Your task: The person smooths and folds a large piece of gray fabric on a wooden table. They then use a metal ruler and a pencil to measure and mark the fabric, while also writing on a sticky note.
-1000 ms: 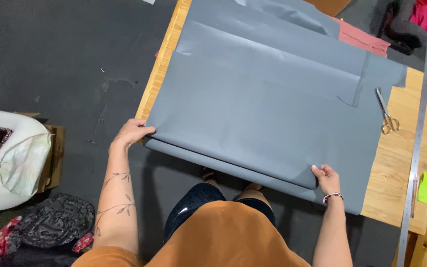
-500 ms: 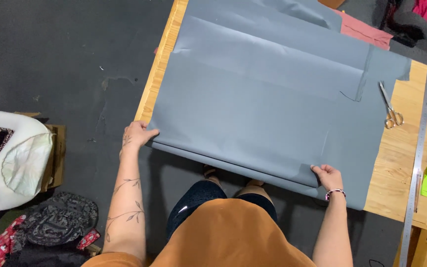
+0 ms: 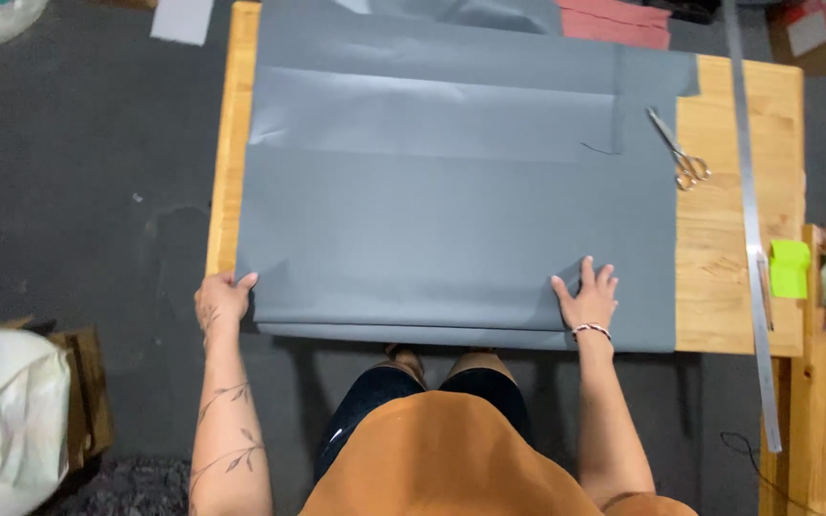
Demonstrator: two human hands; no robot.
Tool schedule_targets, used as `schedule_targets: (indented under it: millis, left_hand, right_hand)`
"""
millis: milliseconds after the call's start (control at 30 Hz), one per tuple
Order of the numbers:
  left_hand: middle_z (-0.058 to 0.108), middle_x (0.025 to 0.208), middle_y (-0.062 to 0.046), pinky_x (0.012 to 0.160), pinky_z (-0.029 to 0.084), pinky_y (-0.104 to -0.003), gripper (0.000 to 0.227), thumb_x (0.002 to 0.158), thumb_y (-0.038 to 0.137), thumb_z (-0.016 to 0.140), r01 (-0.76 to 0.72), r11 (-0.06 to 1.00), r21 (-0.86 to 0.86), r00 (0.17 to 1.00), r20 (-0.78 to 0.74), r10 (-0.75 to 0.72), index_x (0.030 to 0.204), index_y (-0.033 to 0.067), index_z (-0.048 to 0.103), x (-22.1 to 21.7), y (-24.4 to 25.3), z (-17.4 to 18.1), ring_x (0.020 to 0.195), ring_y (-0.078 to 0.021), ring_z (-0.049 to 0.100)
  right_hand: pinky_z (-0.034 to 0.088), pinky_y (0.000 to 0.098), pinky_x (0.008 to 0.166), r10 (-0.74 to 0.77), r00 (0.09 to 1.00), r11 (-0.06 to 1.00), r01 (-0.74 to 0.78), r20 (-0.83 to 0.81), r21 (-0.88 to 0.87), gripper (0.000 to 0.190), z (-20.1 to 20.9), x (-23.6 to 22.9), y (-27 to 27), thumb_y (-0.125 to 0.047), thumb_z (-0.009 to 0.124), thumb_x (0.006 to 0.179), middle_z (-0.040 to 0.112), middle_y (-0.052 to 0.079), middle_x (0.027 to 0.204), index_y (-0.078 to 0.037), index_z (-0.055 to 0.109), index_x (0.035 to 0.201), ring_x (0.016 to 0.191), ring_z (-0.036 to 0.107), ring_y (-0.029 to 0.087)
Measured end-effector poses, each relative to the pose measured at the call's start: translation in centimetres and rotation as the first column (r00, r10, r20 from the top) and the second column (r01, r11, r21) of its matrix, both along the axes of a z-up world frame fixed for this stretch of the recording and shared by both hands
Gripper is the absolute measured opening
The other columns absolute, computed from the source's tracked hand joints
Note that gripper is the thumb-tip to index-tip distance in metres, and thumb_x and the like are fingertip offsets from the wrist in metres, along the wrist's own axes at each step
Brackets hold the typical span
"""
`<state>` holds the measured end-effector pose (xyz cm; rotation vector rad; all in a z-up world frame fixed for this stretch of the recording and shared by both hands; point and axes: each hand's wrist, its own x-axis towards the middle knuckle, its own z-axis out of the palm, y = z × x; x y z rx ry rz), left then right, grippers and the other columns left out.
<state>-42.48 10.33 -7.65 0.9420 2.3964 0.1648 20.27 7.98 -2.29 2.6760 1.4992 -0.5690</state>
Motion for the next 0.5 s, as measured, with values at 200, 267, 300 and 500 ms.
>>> schedule_targets:
  millis: [200, 267, 300, 500]
  left_hand:
    - [0.075, 0.098, -0.007, 0.091, 0.054, -0.047, 0.025, 0.085, 0.046, 0.083, -0.001, 0.995, 0.104, 0.998, -0.069, 0.008, 0.099, 0.0253, 0.079, -0.5, 1.8, -3.6, 0.106, -0.0363, 0.068]
    - [0.074, 0.099, -0.008, 0.092, 0.054, -0.048, 0.028, 0.085, 0.045, 0.083, -0.015, 0.994, 0.112, 0.998, -0.067, 0.023, 0.101, 0.0234, 0.079, 0.0, 2.8, -2.9, 0.107, -0.0372, 0.068]
    - [0.074, 0.100, -0.008, 0.093, 0.053, -0.049, 0.030, 0.084, 0.044, 0.084, -0.042, 0.992, 0.118, 0.997, -0.063, 0.049, 0.103, 0.0214, 0.079, 0.3, 3.2, -2.6, 0.107, -0.0382, 0.067]
    - [0.073, 0.092, -0.007, 0.089, 0.053, -0.047, 0.021, 0.087, 0.040, 0.084, -0.013, 0.976, 0.217, 0.997, -0.065, 0.028, 0.098, 0.0224, 0.079, 0.2, 4.9, -2.7, 0.102, -0.0382, 0.068]
  right_hand:
    - [0.029, 0.0699, 0.113, -0.034, 0.999, 0.999, 0.034, 0.003, -0.038, 0.086, -2.0, 1.5, 2.5, -0.072, 0.052, 0.090, 0.020, 0.016, 0.168, -0.030, 0.029, 0.161, 0.153, 0.020, 0.039]
    - [0.028, 0.0689, 0.114, -0.047, 0.999, 0.998, 0.047, -0.004, -0.033, 0.086, -2.1, 1.6, 3.2, -0.073, 0.052, 0.089, 0.020, 0.016, 0.168, -0.031, 0.029, 0.161, 0.153, 0.019, 0.038]
    - [0.027, 0.0679, 0.115, -0.049, 0.999, 0.998, 0.049, -0.010, -0.029, 0.087, -2.2, 1.6, 3.6, -0.074, 0.052, 0.089, 0.019, 0.015, 0.168, -0.031, 0.029, 0.161, 0.154, 0.019, 0.038]
    - [0.023, 0.0676, 0.117, -0.071, 0.997, 0.997, 0.070, -0.040, -0.015, 0.085, -1.6, 1.0, 4.9, -0.070, 0.054, 0.090, 0.017, 0.015, 0.168, -0.030, 0.028, 0.161, 0.154, 0.017, 0.037]
